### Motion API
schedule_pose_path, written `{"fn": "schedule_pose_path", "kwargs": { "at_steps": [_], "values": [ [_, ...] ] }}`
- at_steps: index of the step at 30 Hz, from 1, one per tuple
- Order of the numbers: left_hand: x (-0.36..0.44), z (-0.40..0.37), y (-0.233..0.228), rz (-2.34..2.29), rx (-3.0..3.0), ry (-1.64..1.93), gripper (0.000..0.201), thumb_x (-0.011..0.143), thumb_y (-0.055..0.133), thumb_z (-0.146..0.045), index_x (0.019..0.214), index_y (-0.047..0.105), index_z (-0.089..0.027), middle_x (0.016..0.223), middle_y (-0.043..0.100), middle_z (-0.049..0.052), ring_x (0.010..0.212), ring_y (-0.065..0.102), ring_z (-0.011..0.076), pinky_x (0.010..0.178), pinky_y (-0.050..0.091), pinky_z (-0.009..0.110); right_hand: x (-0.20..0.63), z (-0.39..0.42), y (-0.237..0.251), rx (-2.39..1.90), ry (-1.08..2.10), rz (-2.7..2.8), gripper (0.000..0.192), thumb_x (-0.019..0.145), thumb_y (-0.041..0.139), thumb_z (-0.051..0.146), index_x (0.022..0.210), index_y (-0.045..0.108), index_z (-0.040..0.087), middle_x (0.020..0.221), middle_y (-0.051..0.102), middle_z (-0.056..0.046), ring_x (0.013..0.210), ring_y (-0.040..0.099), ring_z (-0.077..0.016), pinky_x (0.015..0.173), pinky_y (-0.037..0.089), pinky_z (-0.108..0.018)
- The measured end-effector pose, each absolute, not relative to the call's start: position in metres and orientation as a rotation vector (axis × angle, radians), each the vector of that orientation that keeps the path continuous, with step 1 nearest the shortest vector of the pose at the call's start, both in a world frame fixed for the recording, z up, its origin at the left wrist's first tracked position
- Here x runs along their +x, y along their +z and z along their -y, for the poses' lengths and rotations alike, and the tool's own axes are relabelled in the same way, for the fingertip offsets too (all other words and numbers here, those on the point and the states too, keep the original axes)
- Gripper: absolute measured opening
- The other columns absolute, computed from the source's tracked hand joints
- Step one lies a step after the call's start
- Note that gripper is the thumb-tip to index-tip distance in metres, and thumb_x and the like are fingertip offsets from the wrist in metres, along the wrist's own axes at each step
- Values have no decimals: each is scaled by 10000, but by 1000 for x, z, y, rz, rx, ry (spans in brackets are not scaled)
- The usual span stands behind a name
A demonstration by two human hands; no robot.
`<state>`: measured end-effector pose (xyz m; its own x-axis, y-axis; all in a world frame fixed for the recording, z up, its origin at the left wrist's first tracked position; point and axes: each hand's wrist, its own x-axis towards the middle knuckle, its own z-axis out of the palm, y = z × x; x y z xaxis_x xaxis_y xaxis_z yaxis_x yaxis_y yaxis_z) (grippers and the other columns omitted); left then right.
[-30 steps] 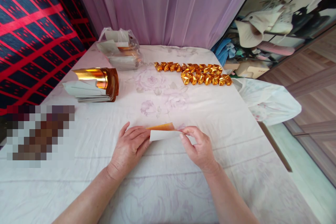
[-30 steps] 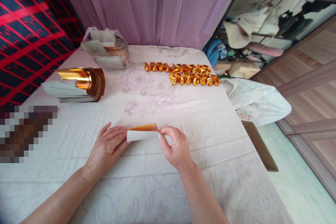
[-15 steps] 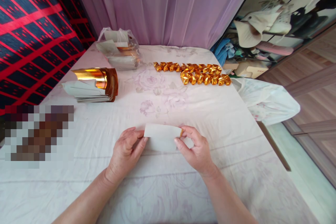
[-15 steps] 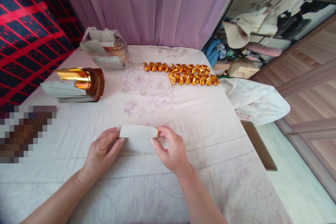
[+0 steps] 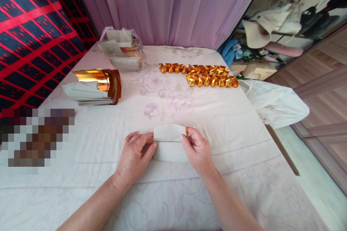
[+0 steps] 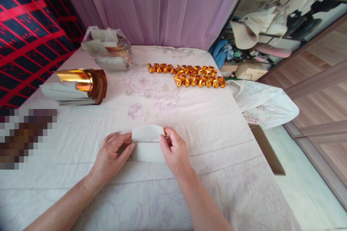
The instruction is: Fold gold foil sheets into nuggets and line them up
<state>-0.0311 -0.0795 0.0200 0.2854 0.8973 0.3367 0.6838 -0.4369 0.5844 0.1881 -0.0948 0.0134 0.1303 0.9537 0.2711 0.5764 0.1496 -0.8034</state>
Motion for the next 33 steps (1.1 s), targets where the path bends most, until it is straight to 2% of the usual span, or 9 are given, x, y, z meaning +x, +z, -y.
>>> {"fn": "schedule_pose_path", "kwargs": {
  "at_steps": [2, 5, 14, 17, 21, 33],
  "values": [
    [-32, 80, 19, -1440, 2231, 880, 308, 918, 515, -293, 1219, 560, -246, 798, 736, -15, 844, 678, 203, 956, 443, 477, 190, 94, 14, -1557, 525, 1563, 150, 902, 526, 314, 979, 595, 204, 615, 605, 41, 478, 537, -96, 475, 405, -199],
    [-32, 80, 18, -1447, 2245, 847, 402, 914, 524, -280, 1313, 488, -244, 831, 738, -16, 852, 673, 203, 971, 431, 477, 193, 92, 14, -1598, 506, 1579, 171, 902, 525, 325, 985, 618, 209, 602, 618, 37, 471, 537, -106, 475, 409, -207],
    [-33, 81, 20, -1421, 2345, 823, 306, 930, 509, -258, 1232, 554, -237, 979, 724, 33, 914, 649, 222, 942, 443, 471, 195, 91, 12, -1615, 501, 1630, 191, 906, 515, 320, 988, 640, 201, 622, 650, 20, 494, 570, -125, 508, 443, -219],
    [-32, 82, 23, -1389, 2453, 816, 273, 933, 507, -255, 1178, 627, -249, 1119, 700, 66, 1022, 629, 243, 987, 428, 484, 194, 91, 11, -1614, 483, 1651, 187, 904, 517, 313, 993, 642, 205, 627, 657, 17, 501, 577, -130, 519, 454, -222],
    [-30, 85, 26, -1271, 2590, 720, 311, 941, 505, -274, 1221, 642, -266, 1257, 671, 61, 1223, 550, 278, 1090, 344, 528, 194, 90, 11, -1612, 422, 1675, 174, 897, 525, 314, 973, 648, 219, 651, 673, 10, 517, 595, -139, 544, 478, -228],
    [-28, 85, 20, -1197, 2662, 553, 372, 942, 531, -354, 1281, 609, -222, 1319, 645, 67, 1294, 506, 308, 1149, 244, 590, 193, 89, 10, -1608, 340, 1725, 166, 907, 515, 296, 974, 647, 220, 661, 680, -1, 523, 612, -150, 570, 499, -239]
  ]
}}
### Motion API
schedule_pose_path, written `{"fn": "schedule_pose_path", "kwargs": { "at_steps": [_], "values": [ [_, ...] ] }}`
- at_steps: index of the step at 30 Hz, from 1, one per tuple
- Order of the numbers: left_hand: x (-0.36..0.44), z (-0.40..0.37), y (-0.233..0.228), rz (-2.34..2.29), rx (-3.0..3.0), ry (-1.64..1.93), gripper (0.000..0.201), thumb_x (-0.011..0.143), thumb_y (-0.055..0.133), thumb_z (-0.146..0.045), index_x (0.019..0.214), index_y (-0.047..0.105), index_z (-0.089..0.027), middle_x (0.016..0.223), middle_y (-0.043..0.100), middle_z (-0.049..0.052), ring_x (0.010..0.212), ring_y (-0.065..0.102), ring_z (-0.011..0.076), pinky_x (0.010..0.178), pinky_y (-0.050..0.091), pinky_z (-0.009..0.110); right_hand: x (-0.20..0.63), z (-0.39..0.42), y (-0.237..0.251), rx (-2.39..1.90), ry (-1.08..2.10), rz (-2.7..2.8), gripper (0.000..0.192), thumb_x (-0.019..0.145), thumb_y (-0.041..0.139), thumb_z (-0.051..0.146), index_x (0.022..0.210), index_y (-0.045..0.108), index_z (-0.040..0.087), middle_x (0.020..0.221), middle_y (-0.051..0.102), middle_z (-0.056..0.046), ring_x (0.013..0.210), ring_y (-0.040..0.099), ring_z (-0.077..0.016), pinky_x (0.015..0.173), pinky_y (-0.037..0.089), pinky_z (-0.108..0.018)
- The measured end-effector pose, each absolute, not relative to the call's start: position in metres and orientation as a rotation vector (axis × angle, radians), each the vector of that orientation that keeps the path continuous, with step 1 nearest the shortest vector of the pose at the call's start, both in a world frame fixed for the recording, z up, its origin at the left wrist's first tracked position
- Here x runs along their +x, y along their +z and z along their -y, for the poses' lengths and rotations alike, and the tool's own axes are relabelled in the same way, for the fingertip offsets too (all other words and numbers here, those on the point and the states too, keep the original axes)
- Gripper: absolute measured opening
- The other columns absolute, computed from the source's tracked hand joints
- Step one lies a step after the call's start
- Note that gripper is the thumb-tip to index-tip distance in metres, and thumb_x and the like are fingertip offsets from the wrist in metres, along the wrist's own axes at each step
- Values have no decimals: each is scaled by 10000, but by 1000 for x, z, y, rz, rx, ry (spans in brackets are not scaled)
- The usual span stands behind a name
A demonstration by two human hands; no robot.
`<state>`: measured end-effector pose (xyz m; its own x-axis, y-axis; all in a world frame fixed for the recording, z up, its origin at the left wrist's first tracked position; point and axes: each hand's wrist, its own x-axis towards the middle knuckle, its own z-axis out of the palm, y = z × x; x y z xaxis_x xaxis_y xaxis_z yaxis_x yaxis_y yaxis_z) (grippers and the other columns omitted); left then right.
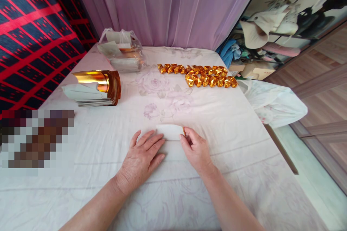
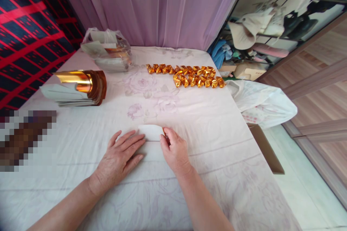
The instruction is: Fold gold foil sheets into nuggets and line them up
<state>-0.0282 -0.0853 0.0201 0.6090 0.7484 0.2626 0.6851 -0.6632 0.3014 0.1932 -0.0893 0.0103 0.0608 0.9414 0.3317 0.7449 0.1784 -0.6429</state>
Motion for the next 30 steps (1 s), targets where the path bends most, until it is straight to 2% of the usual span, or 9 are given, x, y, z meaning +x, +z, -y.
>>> {"fn": "schedule_pose_path", "kwargs": {
  "at_steps": [8, 13, 17, 22, 26, 30],
  "values": [
    [-28, 86, 18, -1179, 2693, 498, 473, 914, 572, -472, 1309, 576, -211, 1356, 619, 78, 1319, 482, 317, 1170, 178, 592, 196, 89, 8, -1601, 335, 1727, 184, 895, 531, 289, 1018, 640, 206, 744, 715, -31, 599, 662, -165, 602, 519, -259],
    [-29, 86, 15, -1189, 2708, 486, 478, 891, 611, -459, 1296, 580, -209, 1370, 609, 69, 1323, 474, 313, 1183, 132, 578, 198, 87, 12, -1548, 440, 1660, 223, 902, 518, 293, 1075, 624, 202, 868, 728, -49, 689, 679, -151, 649, 536, -248],
    [-28, 86, 14, -1193, 2695, 517, 452, 897, 600, -464, 1281, 595, -227, 1369, 612, 50, 1327, 472, 299, 1195, 105, 546, 199, 80, 11, -1556, 465, 1614, 262, 896, 516, 313, 1093, 641, 194, 876, 716, -55, 699, 666, -147, 659, 535, -249],
    [-27, 86, 14, -1197, 2688, 582, 398, 922, 563, -447, 1259, 614, -240, 1349, 626, 45, 1309, 494, 284, 1193, 128, 533, 202, 74, 10, -1544, 486, 1626, 174, 855, 533, 275, 931, 678, 217, 821, 711, -35, 666, 647, -146, 676, 527, -258],
    [-26, 86, 15, -1239, 2681, 653, 357, 947, 528, -404, 1241, 628, -227, 1349, 626, 47, 1289, 512, 291, 1181, 162, 532, 207, 75, 14, -1589, 494, 1601, 110, 811, 539, 267, 802, 637, 218, 721, 680, -14, 610, 623, -140, 609, 495, -241],
    [-26, 85, 16, -1291, 2677, 681, 320, 954, 508, -347, 1213, 650, -223, 1341, 630, 65, 1269, 527, 303, 1162, 208, 560, 215, 77, 20, -1670, 572, 1611, 90, 792, 544, 277, 798, 614, 220, 665, 656, 5, 571, 606, -131, 526, 440, -214]
  ]
}}
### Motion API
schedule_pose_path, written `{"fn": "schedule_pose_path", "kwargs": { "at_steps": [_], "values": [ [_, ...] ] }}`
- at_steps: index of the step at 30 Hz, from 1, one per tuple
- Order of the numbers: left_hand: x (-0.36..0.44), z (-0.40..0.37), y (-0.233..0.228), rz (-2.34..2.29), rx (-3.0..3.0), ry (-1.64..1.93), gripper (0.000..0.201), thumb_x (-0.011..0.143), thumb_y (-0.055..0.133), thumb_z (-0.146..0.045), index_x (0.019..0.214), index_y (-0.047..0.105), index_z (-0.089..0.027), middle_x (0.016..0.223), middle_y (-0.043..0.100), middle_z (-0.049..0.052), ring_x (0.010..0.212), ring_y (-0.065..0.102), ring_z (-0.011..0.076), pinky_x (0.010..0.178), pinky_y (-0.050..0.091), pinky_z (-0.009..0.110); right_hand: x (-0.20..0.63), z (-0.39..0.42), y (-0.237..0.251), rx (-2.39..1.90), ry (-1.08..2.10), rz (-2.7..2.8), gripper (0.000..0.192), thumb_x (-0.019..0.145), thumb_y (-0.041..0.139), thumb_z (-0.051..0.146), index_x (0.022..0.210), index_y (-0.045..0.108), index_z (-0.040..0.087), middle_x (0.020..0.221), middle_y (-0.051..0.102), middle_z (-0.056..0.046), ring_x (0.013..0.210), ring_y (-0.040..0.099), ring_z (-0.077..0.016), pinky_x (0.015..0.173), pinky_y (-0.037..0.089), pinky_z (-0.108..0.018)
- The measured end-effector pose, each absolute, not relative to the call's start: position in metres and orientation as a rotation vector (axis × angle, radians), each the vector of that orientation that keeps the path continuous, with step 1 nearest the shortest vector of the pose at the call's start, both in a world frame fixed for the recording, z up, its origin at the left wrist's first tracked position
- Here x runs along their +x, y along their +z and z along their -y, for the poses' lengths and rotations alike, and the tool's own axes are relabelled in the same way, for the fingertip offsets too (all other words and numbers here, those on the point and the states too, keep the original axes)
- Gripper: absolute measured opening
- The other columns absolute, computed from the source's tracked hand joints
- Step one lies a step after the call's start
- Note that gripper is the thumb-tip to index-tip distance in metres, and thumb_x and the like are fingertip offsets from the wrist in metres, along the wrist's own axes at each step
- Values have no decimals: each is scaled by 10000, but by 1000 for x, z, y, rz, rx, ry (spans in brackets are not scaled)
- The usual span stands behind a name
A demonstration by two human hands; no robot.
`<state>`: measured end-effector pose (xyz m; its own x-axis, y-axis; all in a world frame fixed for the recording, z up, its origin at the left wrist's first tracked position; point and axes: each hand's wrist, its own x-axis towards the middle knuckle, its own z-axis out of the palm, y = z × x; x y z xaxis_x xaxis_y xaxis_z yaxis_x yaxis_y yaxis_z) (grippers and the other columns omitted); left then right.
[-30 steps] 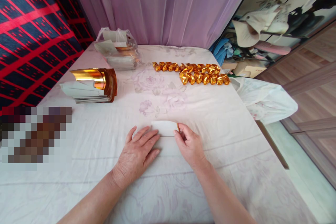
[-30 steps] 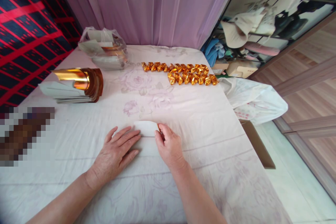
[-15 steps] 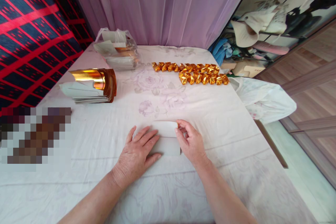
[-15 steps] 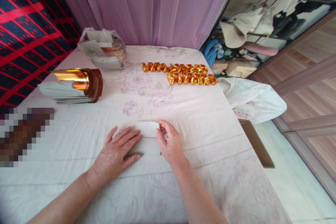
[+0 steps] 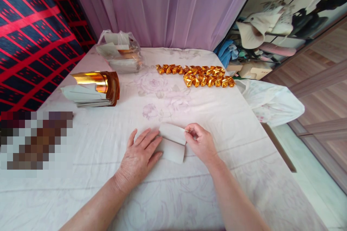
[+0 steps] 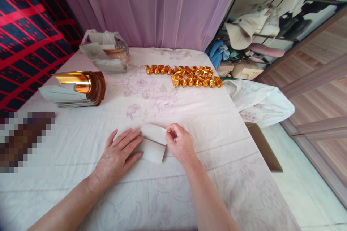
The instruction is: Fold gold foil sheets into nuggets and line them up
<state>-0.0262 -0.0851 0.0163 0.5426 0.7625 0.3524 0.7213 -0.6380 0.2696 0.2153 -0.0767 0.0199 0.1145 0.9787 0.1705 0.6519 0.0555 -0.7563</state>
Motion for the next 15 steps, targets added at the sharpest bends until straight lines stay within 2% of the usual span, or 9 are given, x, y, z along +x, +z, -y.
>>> {"fn": "schedule_pose_path", "kwargs": {
  "at_steps": [7, 15],
  "values": [
    [-26, 84, 16, -1334, 2676, 685, 311, 960, 490, -331, 1192, 660, -213, 1353, 619, 78, 1266, 530, 321, 1136, 243, 582, 229, 83, 30, -1542, 704, 1901, 224, 802, 504, 186, 975, 642, 220, 738, 666, 8, 612, 611, -119, 599, 455, -221],
    [-26, 85, 17, -1363, 2655, 689, 316, 968, 477, -330, 1199, 659, -214, 1341, 627, 80, 1275, 527, 306, 1141, 237, 565, 236, 86, 35, -1424, 884, 1977, 223, 846, 502, 170, 873, 719, 215, 866, 740, -27, 757, 679, -139, 671, 490, -237]
  ]
}}
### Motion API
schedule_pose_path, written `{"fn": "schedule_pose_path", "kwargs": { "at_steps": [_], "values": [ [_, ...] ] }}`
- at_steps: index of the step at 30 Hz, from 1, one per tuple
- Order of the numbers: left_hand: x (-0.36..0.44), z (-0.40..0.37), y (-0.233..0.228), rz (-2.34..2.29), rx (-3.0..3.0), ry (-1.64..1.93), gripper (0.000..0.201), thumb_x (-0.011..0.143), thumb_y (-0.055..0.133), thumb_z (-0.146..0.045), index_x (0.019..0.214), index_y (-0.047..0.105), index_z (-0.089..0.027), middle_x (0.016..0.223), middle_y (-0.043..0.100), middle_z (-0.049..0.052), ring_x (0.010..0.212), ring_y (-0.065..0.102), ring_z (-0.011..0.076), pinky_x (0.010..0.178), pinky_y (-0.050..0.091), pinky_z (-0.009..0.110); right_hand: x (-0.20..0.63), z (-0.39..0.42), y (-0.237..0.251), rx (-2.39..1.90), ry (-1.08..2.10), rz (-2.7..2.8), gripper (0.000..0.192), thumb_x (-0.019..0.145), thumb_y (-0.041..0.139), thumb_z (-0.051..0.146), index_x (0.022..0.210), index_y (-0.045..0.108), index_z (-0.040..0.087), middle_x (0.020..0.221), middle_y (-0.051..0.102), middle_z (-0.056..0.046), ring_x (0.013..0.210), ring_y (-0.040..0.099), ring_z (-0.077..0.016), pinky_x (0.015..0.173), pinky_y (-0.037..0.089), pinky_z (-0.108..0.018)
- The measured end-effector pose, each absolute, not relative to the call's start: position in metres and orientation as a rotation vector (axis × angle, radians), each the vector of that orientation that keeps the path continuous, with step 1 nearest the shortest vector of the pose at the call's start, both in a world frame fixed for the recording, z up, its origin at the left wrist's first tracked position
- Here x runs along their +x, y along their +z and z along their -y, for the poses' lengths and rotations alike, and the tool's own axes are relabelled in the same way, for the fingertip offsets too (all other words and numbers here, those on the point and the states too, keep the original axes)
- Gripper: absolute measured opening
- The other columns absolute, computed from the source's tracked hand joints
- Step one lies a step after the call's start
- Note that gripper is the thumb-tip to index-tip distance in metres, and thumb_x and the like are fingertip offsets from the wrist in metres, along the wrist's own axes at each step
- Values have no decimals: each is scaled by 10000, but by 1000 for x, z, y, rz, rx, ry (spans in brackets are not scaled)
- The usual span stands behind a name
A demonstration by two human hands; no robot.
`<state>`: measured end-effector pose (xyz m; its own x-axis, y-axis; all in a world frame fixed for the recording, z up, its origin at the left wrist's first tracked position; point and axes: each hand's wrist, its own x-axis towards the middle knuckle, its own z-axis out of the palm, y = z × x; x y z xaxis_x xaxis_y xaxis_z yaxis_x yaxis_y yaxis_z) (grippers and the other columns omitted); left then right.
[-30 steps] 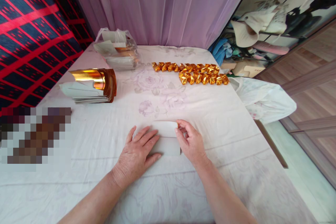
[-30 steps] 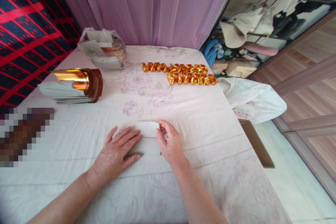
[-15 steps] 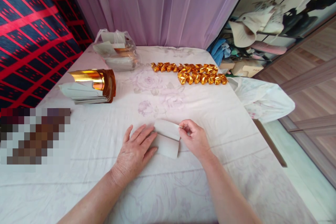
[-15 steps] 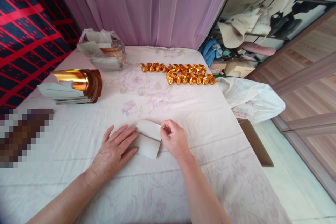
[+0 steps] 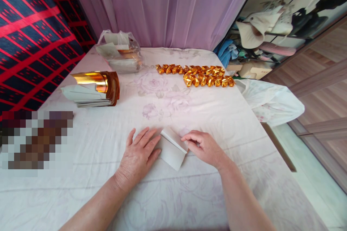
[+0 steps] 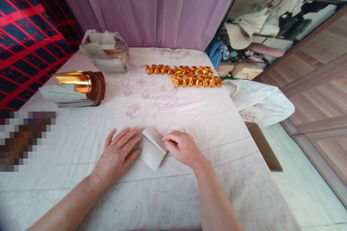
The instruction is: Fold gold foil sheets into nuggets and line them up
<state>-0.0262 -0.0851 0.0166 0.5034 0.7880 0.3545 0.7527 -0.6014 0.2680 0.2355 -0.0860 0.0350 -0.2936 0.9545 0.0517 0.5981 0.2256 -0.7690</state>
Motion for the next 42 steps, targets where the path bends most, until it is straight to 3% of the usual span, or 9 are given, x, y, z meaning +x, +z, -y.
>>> {"fn": "schedule_pose_path", "kwargs": {
  "at_steps": [5, 13, 20, 28, 34, 38, 42],
  "values": [
    [-26, 86, 20, -1336, 2655, 728, 347, 965, 486, -380, 1229, 642, -218, 1342, 625, 80, 1283, 521, 292, 1170, 200, 538, 232, 84, 30, -1456, 755, 1882, 211, 835, 516, 194, 856, 725, 218, 811, 731, -23, 694, 662, -136, 608, 486, -226],
    [-26, 87, 22, -1256, 2731, 749, 318, 945, 522, -348, 1204, 659, -223, 1339, 627, 76, 1280, 522, 283, 1185, 177, 522, 231, 81, 22, -1701, 462, 1550, 270, 833, 518, 323, 896, 754, 208, 836, 749, -59, 641, 647, -158, 653, 526, -280],
    [-24, 88, 23, -1207, 2732, 766, 291, 940, 531, -318, 1186, 671, -252, 1329, 633, 66, 1274, 526, 280, 1179, 198, 534, 218, 90, 34, -1552, 961, 1641, 287, 857, 544, 359, 967, 761, 208, 936, 758, -66, 771, 684, -167, 652, 533, -260],
    [-23, 88, 22, -1160, 2711, 741, 314, 929, 565, -357, 1206, 645, -230, 1311, 650, 69, 1264, 544, 277, 1184, 184, 533, 211, 93, 36, -1412, 1293, 1643, 290, 862, 565, 353, 1018, 753, 195, 836, 728, -41, 647, 608, -119, 575, 480, -223],
    [-22, 90, 23, -1207, 2676, 774, 414, 926, 574, -338, 1305, 555, -172, 1286, 660, 118, 1215, 586, 273, 1151, 258, 531, 208, 95, 36, -1380, 1352, 1682, 292, 855, 583, 355, 1033, 746, 190, 883, 716, -48, 644, 570, -110, 575, 456, -222],
    [-22, 89, 20, -1200, 2694, 802, 363, 937, 560, -304, 1289, 584, -218, 1281, 669, 80, 1177, 615, 249, 1159, 258, 513, 204, 96, 40, -1341, 1388, 1726, 299, 852, 583, 350, 1050, 744, 193, 868, 709, -32, 605, 527, -93, 551, 437, -209],
    [-22, 87, 17, -1197, 2707, 818, 318, 966, 505, -241, 1264, 614, -239, 1246, 693, 53, 1153, 636, 224, 1165, 261, 502, 202, 97, 42, -1273, 1386, 1777, 266, 846, 574, 285, 1037, 743, 210, 896, 719, -26, 640, 569, -96, 537, 432, -195]
  ]
}}
